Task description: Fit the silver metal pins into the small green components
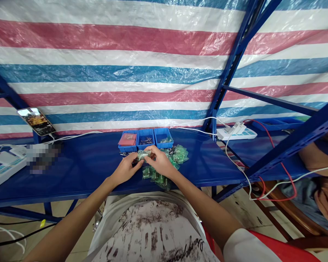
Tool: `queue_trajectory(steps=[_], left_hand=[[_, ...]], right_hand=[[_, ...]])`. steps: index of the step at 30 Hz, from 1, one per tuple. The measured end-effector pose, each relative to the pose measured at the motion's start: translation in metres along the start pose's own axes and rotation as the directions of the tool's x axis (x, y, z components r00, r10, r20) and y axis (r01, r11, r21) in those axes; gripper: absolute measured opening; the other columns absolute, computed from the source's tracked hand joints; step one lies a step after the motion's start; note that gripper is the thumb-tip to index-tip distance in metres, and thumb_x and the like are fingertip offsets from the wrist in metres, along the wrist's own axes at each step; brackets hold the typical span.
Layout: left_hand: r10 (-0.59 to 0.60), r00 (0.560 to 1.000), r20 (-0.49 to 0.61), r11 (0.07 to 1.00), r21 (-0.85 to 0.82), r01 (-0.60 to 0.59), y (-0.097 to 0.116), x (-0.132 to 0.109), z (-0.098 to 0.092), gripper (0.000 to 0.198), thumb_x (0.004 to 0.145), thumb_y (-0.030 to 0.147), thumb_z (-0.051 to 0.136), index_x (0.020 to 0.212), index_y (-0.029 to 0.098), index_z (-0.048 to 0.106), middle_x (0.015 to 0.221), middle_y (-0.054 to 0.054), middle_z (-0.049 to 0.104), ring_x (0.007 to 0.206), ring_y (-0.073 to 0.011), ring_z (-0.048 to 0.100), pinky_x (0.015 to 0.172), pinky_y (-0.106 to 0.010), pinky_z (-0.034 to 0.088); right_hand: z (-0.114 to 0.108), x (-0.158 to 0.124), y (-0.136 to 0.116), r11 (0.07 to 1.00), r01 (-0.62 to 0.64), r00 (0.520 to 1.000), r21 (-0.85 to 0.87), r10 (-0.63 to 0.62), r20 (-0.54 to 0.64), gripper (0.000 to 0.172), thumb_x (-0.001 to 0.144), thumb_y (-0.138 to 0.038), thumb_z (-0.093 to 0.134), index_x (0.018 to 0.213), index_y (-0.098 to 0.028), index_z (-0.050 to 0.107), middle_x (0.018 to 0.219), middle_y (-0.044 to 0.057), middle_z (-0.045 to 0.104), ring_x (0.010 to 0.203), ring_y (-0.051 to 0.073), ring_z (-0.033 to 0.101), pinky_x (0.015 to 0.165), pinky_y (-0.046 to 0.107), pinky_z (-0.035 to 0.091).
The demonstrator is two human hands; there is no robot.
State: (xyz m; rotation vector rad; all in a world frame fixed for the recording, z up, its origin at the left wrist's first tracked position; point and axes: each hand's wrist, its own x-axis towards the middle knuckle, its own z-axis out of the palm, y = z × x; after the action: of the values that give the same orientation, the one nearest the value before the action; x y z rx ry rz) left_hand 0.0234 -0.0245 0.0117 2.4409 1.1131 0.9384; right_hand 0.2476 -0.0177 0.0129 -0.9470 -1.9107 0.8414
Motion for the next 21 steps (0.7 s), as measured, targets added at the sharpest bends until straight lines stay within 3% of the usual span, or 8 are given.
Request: queue_trajectory(steps=[11, 21], left_hand=[[-0.04, 0.999, 0.025, 0.997, -0.068, 0.042, 0.0036, 0.0005, -0.0021, 0.027, 0.11, 0.045, 0.05, 0.113, 0.022, 0.063, 0.089, -0.005, 0.062, 0.076, -0.0207, 0.056, 0.065, -0.031, 0.039], [-0.065, 0.998, 0.005, 0.997, -0.051, 0.066, 0.003, 0.0016, -0.0016, 0.034, 0.11, 0.05, 0.049, 0.095, 0.021, 0.058, 0.083, -0.003, 0.059, 0.071, -0.0191, 0.054, 0.063, -0.031, 0.038]], right_hand=[[0.0015, 0.001, 0.0003, 0.999, 0.04, 0.998, 0.03, -0.039, -0.052, 0.029, 0.103, -0.049, 0.062, 0.123, -0.027, 0.061, 0.088, 0.002, 0.062, 0.076, 0.022, 0.061, 0.067, 0.034, 0.048], [0.001, 0.0018, 0.0001, 0.996, 0.065, 0.989, 0.061, -0.056, -0.139, 0.026, 0.105, -0.05, 0.059, 0.116, -0.027, 0.061, 0.094, 0.004, 0.063, 0.078, 0.022, 0.062, 0.07, 0.035, 0.05]])
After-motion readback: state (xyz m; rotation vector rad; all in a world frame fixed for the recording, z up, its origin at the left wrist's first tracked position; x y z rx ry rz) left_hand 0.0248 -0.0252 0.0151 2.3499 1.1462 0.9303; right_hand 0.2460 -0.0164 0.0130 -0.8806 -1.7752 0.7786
